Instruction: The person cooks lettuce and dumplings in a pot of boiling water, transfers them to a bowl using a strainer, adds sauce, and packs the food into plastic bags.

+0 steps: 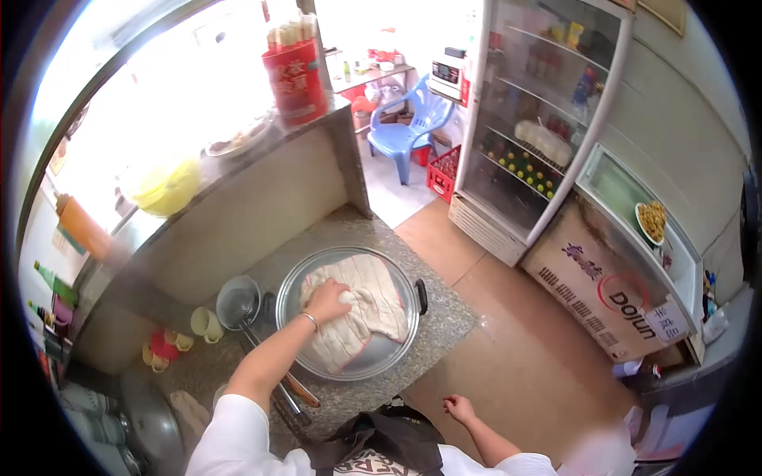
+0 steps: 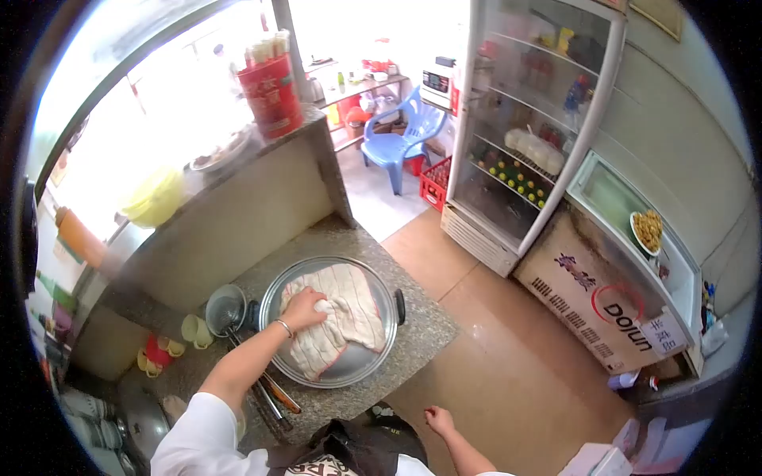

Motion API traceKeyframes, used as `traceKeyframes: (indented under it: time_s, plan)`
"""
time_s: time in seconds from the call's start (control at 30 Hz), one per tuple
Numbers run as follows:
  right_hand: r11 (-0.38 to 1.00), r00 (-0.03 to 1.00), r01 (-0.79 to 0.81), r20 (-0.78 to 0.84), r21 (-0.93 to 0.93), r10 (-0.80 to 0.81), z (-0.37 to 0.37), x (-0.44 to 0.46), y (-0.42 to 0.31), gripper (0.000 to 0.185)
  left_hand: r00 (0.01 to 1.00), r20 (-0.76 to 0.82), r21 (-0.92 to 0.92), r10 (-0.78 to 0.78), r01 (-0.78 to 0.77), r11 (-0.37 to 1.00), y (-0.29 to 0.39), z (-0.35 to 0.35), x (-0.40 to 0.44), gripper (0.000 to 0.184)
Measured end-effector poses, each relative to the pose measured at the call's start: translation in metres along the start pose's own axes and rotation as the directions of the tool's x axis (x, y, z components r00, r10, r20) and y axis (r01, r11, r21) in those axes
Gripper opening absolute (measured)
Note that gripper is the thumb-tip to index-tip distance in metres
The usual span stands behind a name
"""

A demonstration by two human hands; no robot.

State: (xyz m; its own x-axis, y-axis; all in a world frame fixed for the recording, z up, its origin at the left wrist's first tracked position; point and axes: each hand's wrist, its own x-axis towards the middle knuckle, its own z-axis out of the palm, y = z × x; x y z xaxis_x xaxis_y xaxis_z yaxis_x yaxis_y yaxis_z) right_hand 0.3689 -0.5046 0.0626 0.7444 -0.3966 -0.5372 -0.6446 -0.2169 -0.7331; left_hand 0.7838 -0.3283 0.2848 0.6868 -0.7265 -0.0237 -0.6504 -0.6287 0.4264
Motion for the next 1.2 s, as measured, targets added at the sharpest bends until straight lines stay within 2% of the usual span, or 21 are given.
traceKeyframes:
  time_s: [0.03, 0.1, 0.13, 0.2, 0.3, 0.47, 0.5, 0.53, 0.57, 0.63, 0.67, 0.7, 0.73, 0.8, 0.83, 0.87, 0.9, 0.97, 1.03, 1.1, 1.2]
  plan:
    - [1.000, 1.000, -0.012, -0.005, 0.012, 0.012, 0.000, -0.003, 0.019, 0.023, 1.000, 0.015, 0.002, 0.010, -0.010, 1.000, -0.002, 0.003, 0.002, 0.040]
    - [0.965, 0.967, -0.230, -0.077, 0.129, 0.241, 0.002, -0.009, 0.052, 0.023, 1.000, 0.016, 0.013, -0.027, 0.027, 1.000, -0.007, 0.006, 0.004, 0.040]
    - [0.962, 0.966, -0.237, -0.074, 0.138, 0.249, 0.004, -0.012, 0.069, 0.023, 0.999, 0.001, 0.001, -0.043, 0.043, 0.999, -0.011, 0.009, 0.004, 0.040]
    - [0.845, 0.892, -0.409, -0.043, 0.346, 0.449, 0.008, -0.014, 0.096, 0.023, 0.999, 0.002, 0.010, -0.036, 0.036, 0.999, -0.013, 0.008, 0.003, 0.039]
    - [0.820, 0.876, -0.446, -0.014, 0.359, 0.482, 0.012, -0.014, 0.116, 0.021, 0.999, 0.000, 0.007, -0.042, 0.042, 0.999, -0.015, 0.012, 0.003, 0.038]
    - [0.890, 0.916, -0.381, -0.028, 0.251, 0.400, 0.028, 0.025, 0.139, 0.018, 0.999, -0.010, -0.020, -0.049, 0.049, 0.999, -0.018, 0.016, -0.002, 0.037]
    - [0.939, 0.940, -0.329, -0.064, 0.101, 0.336, 0.040, 0.047, 0.166, 0.018, 0.999, -0.014, -0.014, -0.044, 0.044, 0.999, -0.018, 0.017, -0.002, 0.039]
    - [0.984, 0.976, -0.174, -0.126, 0.019, 0.175, 0.044, 0.057, 0.170, 0.020, 0.999, -0.003, -0.001, -0.036, 0.036, 0.999, -0.018, 0.018, -0.004, 0.041]
    - [0.953, 0.954, -0.285, -0.064, 0.099, 0.292, 0.021, 0.045, 0.110, 0.022, 0.998, 0.057, 0.020, -0.039, 0.038, 0.999, -0.018, 0.019, -0.006, 0.041]
    - [0.994, 0.977, -0.102, -0.184, 0.035, 0.107, 0.036, 0.067, 0.116, 0.026, 0.996, -0.019, 0.063, -0.084, 0.085, 0.994, -0.014, 0.027, -0.007, 0.043]
    - [0.982, 0.977, -0.131, -0.153, 0.133, 0.151, 0.036, 0.073, 0.104, 0.026, 0.998, -0.027, 0.113, -0.064, 0.067, 0.991, -0.012, 0.030, -0.006, 0.044]
    - [0.981, 0.968, -0.154, -0.183, 0.115, 0.173, 0.036, 0.076, 0.090, 0.028, 0.999, -0.029, 0.160, -0.039, 0.043, 0.986, -0.010, 0.033, -0.007, 0.045]
    - [0.990, 0.961, -0.137, -0.248, -0.027, 0.126, 0.043, 0.086, 0.090, 0.030, 0.999, -0.048, 0.194, -0.019, 0.028, 0.981, -0.009, 0.038, -0.008, 0.044]
    - [0.985, 0.942, -0.172, -0.289, 0.022, 0.171, 0.043, 0.086, 0.062, 0.026, 0.999, -0.045, 0.273, 0.030, -0.017, 0.962, -0.006, 0.045, -0.008, 0.045]
    - [0.995, 0.938, -0.088, -0.333, 0.043, 0.097, 0.053, 0.093, 0.069, 0.025, 0.998, -0.027, 0.322, 0.058, -0.047, 0.946, -0.005, 0.047, -0.006, 0.046]
    - [0.972, 0.939, -0.192, -0.262, 0.138, 0.223, 0.071, 0.105, 0.081, 0.023, 0.998, -0.021, 0.349, 0.053, -0.042, 0.936, -0.005, 0.051, -0.006, 0.047]
    - [0.968, 0.921, -0.211, -0.303, 0.138, 0.244, 0.063, 0.094, 0.054, 0.024, 0.998, -0.029, 0.375, 0.050, -0.036, 0.926, -0.007, 0.054, -0.006, 0.047]
    - [0.925, 0.931, -0.300, -0.138, 0.235, 0.337, 0.083, 0.107, 0.058, 0.029, 0.996, 0.034, 0.386, 0.081, -0.088, 0.918, -0.010, 0.056, -0.005, 0.048]
    - [0.905, 0.929, -0.210, -0.214, 0.369, 0.303, 0.123, 0.120, 0.062, 0.036, 0.997, 0.009, 0.418, 0.073, -0.070, 0.906, -0.007, 0.058, -0.005, 0.049]
    - [0.919, 0.945, -0.221, -0.161, 0.328, 0.284, 0.129, 0.120, 0.035, 0.043, 0.997, 0.019, 0.443, 0.078, -0.078, 0.893, -0.015, 0.060, -0.005, 0.049]
    - [0.894, 0.957, -0.197, -0.120, 0.402, 0.265, 0.158, 0.139, 0.018, 0.046, 0.996, 0.037, 0.469, 0.078, -0.086, 0.879, -0.014, 0.060, -0.003, 0.048]
